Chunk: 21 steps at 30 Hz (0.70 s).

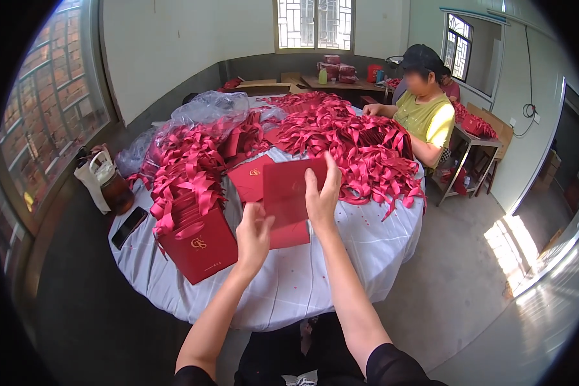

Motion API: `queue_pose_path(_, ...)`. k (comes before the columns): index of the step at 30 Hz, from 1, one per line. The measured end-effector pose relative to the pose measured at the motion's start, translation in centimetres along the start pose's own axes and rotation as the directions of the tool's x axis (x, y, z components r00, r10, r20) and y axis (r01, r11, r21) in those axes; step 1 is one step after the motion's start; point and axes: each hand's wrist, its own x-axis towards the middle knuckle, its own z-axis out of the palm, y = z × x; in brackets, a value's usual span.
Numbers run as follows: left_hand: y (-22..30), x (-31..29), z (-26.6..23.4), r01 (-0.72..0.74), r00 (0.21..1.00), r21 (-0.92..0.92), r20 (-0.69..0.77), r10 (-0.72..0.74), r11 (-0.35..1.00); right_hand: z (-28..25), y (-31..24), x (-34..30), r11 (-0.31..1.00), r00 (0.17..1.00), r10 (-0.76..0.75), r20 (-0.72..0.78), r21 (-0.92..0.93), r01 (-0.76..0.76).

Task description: The person attaches ribbon handles to gift bags by threading ribbons through the bag holes by hand and stacks the assembled gift bags.

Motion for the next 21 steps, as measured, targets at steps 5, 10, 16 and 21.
queue_pose_path(5, 0.3, -5.3, -4.8, 0.201, 0.954, -0.008, 0.229, -0.194, 0.979, -4.4, -4.7, -1.9, 0.995, 0.963, -0.101, 0.249, 0.014, 0.1)
queue_pose_path(10, 4.0, -4.7, -6.3, -0.329, 0.943, 0.273, 0.046, 0.33, 0.904, -6.8, -4.9, -5.3, 0.944, 0.928, 0.13, 0.35, 0.244, -0.225)
queue_pose_path(16, 4.7, -3.3, -5.3, -0.509, 0.861, 0.362, 0.211, 0.463, 0.781, -8.8, -5.8, -5.1, 0.978, 0.929, 0.008, 0.37, 0.19, -0.084)
queue_pose_path(21, 4.8, -3.5, -5.2, -0.56, 0.824, 0.433, 0.197, 0.532, 0.707, -9.9, -6.6, -4.8, 0.995, 0.907, -0.082, 0.412, 0.082, 0.053)
